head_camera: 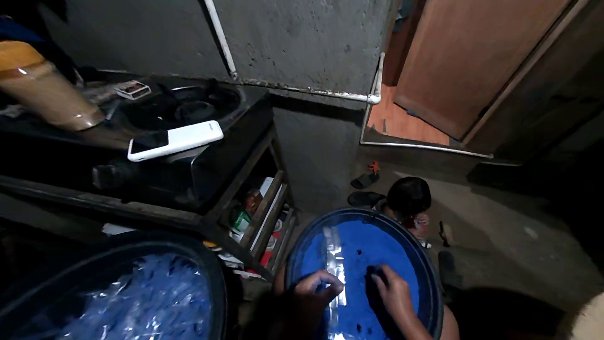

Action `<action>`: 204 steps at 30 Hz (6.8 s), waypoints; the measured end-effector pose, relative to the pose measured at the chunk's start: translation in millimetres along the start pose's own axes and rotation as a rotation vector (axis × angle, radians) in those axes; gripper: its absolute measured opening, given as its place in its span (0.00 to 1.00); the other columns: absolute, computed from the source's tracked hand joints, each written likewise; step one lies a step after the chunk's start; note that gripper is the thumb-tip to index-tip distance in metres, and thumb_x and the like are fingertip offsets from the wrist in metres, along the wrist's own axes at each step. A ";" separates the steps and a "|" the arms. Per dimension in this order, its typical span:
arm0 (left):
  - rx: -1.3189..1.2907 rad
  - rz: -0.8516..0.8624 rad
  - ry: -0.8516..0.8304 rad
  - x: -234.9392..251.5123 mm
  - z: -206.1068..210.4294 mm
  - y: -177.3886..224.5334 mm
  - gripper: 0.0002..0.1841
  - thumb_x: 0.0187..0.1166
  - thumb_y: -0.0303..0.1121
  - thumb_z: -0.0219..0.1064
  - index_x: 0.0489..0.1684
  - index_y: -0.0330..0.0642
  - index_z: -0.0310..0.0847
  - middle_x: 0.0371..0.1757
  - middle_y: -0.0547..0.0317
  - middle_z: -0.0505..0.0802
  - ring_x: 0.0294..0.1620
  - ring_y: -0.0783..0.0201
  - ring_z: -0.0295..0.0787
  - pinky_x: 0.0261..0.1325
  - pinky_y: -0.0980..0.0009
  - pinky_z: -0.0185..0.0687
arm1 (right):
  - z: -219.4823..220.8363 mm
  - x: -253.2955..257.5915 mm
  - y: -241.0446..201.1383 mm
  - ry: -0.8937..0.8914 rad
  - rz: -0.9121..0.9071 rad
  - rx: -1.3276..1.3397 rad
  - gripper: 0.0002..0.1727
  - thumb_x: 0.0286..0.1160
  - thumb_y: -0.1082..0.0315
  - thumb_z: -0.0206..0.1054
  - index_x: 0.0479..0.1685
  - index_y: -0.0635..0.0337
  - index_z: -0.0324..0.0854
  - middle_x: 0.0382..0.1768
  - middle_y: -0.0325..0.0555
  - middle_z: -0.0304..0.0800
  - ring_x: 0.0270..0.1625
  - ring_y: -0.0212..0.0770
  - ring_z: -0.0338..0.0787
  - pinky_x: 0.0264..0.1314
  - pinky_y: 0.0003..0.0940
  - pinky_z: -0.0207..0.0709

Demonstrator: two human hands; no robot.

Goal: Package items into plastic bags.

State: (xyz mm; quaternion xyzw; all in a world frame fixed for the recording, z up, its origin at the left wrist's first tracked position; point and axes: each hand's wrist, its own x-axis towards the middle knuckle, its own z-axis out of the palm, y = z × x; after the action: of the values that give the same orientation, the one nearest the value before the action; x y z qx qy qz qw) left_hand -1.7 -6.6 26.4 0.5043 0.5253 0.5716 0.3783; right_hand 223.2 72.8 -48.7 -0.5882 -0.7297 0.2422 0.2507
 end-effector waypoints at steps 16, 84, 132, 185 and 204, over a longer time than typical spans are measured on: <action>0.216 0.074 -0.085 1.7 13.7 -25.8 0.10 0.75 0.38 0.73 0.37 0.40 0.94 0.41 0.61 0.95 0.48 0.74 0.90 0.58 0.75 0.84 | -23.7 3.8 33.1 0.200 0.617 0.928 0.06 0.78 0.75 0.70 0.43 0.71 0.83 0.26 0.45 0.89 0.25 0.33 0.86 0.32 0.27 0.84; -0.527 0.071 -0.032 66.7 51.4 37.9 0.22 0.75 0.17 0.65 0.68 0.30 0.69 0.45 0.56 0.96 0.49 0.64 0.95 0.57 0.67 0.91 | -94.7 24.5 -117.8 -0.026 -0.304 0.640 0.43 0.62 0.74 0.70 0.84 0.71 0.61 0.44 0.39 0.90 0.48 0.29 0.89 0.56 0.24 0.83; -0.493 -0.312 -0.559 61.5 41.4 23.1 0.44 0.68 0.12 0.65 0.90 0.39 0.52 0.73 0.49 0.86 0.55 0.56 0.94 0.57 0.62 0.91 | -122.1 44.6 -86.9 -0.041 -0.014 0.966 0.12 0.79 0.76 0.63 0.57 0.70 0.84 0.40 0.44 0.95 0.39 0.33 0.92 0.49 0.26 0.87; 0.266 0.398 -0.585 53.7 44.2 5.7 0.23 0.91 0.38 0.52 0.38 0.27 0.89 0.44 0.41 0.93 0.58 0.50 0.88 0.80 0.50 0.67 | -171.1 37.3 -126.3 0.015 -0.645 0.268 0.12 0.82 0.61 0.66 0.42 0.57 0.93 0.45 0.39 0.89 0.50 0.22 0.85 0.53 0.15 0.79; 0.050 0.297 -0.465 57.3 56.8 17.8 0.22 0.78 0.39 0.70 0.62 0.30 0.86 0.68 0.42 0.87 0.73 0.61 0.81 0.79 0.64 0.74 | -168.2 44.3 -125.4 -0.224 -0.659 0.129 0.13 0.82 0.58 0.66 0.43 0.54 0.94 0.51 0.42 0.91 0.58 0.31 0.87 0.63 0.27 0.80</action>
State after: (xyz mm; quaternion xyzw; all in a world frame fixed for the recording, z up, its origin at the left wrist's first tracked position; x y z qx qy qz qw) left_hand 43.6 58.0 50.7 0.7027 0.3587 0.4764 0.3881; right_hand 232.1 102.2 163.6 -0.2741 -0.8864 0.2570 0.2703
